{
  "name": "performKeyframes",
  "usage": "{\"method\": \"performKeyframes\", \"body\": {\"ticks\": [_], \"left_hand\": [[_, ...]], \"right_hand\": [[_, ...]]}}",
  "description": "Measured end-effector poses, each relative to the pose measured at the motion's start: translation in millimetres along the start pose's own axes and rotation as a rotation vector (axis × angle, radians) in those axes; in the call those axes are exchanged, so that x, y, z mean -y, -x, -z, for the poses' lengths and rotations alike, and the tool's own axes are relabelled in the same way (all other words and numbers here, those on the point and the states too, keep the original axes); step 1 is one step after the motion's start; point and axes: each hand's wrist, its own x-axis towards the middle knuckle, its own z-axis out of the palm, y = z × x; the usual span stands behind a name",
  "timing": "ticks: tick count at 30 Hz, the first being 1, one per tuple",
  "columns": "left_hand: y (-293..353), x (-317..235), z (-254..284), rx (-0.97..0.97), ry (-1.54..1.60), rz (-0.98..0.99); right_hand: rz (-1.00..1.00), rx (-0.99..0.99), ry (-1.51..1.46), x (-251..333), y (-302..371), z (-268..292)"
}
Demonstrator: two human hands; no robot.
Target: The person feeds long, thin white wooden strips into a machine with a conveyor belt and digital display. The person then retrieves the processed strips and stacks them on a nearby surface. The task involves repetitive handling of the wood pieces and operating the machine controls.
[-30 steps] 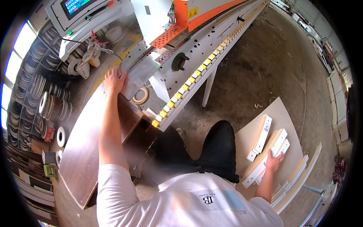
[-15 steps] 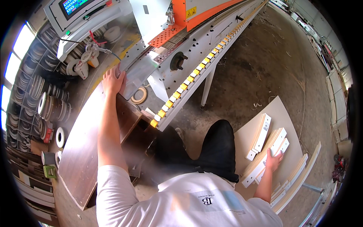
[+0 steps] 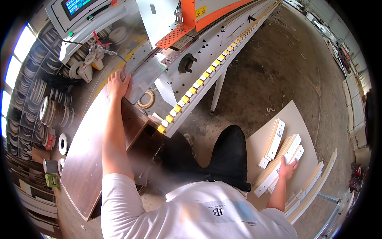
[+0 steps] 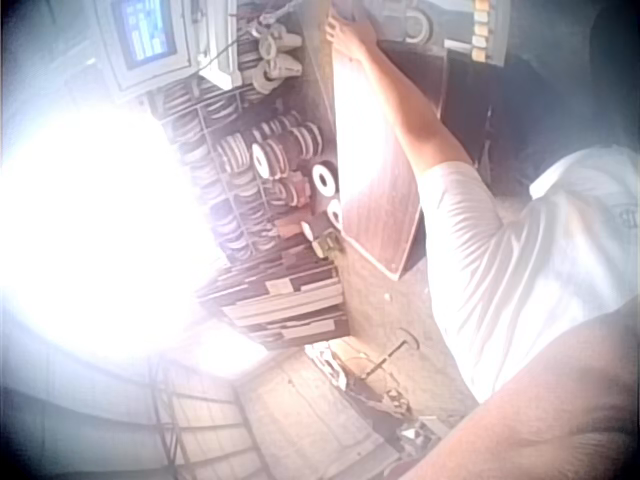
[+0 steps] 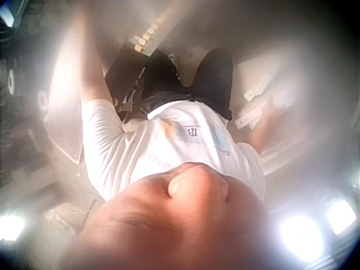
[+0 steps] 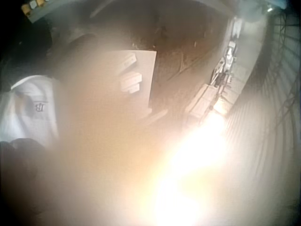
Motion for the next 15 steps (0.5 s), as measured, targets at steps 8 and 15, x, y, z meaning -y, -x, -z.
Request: {"method": "performKeyframes", "body": {"ticks": [8, 15], "left_hand": [[-1.0, 0.4, -1.5, -0.004, -0.002, 0.000], [-0.2, 3.0, -2.4, -0.023, 0.007, -0.010]], "right_hand": [[0.004, -0.015, -0.005, -0.2, -0.5, -1.6], [-0.004, 0.004, -0.008, 2.2, 0.6, 0.6]]}}
